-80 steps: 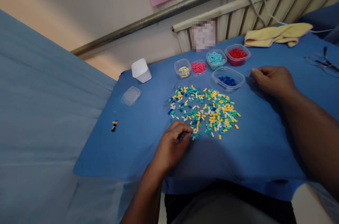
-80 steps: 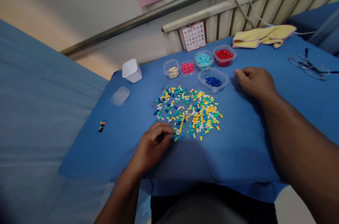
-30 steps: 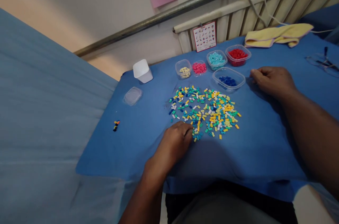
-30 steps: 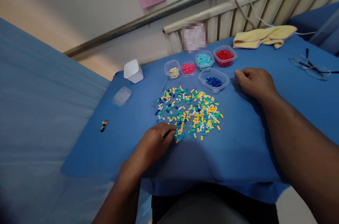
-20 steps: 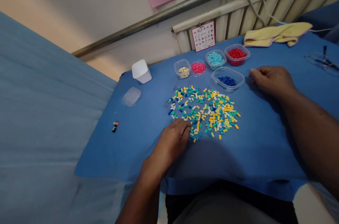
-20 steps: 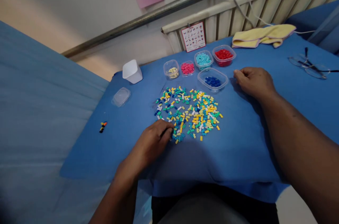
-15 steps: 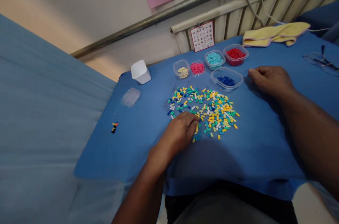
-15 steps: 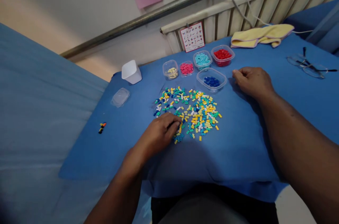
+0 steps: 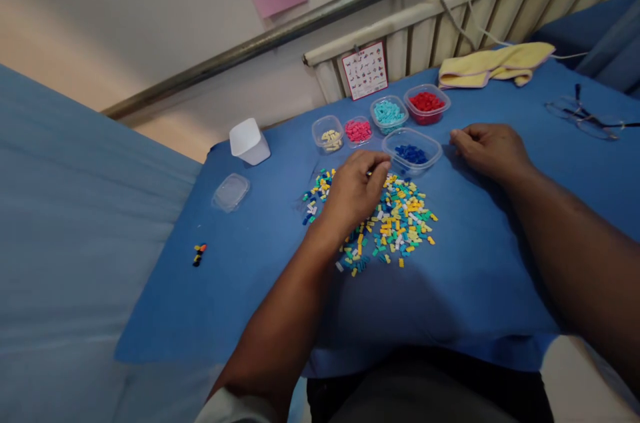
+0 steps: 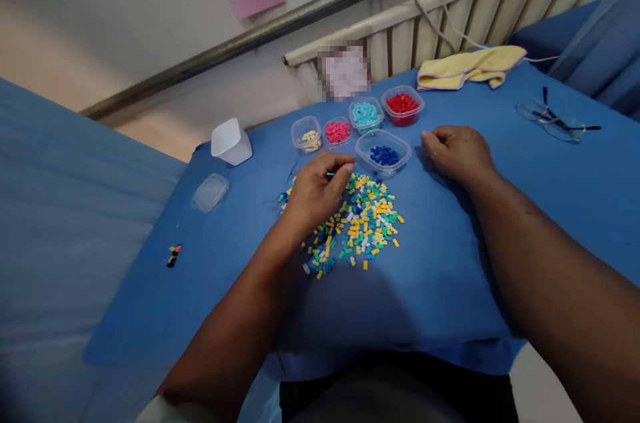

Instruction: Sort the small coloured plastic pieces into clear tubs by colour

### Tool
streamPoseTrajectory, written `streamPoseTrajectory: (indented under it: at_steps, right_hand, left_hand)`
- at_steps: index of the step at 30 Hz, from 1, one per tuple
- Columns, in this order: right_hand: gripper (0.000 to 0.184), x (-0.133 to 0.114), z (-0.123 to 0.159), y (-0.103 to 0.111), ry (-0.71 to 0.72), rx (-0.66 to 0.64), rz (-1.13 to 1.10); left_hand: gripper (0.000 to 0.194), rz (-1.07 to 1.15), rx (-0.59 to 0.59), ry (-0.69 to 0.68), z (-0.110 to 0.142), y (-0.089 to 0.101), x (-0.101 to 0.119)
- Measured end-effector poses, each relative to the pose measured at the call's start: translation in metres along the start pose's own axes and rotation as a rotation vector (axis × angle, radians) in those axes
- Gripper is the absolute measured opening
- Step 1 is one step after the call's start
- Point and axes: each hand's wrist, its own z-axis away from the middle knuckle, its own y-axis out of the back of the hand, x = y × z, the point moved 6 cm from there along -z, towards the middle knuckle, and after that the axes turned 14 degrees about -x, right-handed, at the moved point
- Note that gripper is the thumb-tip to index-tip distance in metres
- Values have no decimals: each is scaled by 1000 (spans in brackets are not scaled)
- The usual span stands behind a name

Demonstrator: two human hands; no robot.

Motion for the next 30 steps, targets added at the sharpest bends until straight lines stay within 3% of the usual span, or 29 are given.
streamPoseTrajectory:
  at_steps: [10,14,18,24,30]
  right_hand:
    - [44,-2,4,2,-28,-8,33]
    - [45,-2,4,2,-26,-15,49]
    - [44,0,3,2,-28,-5,54]
    - [44,1,4,2,-36,-2,49]
    - [43,0,3,2,-56,-20,36]
  left_hand:
    - [18,-197,-259,134,58,18,-21]
    - [17,-220,-465,151,71,24,-14]
    - [19,-290,-648,143,85,16,-11]
    - [25,-429,-709,257,93,4,-13]
    - [20,-586,-724,218,88,-1,-1]
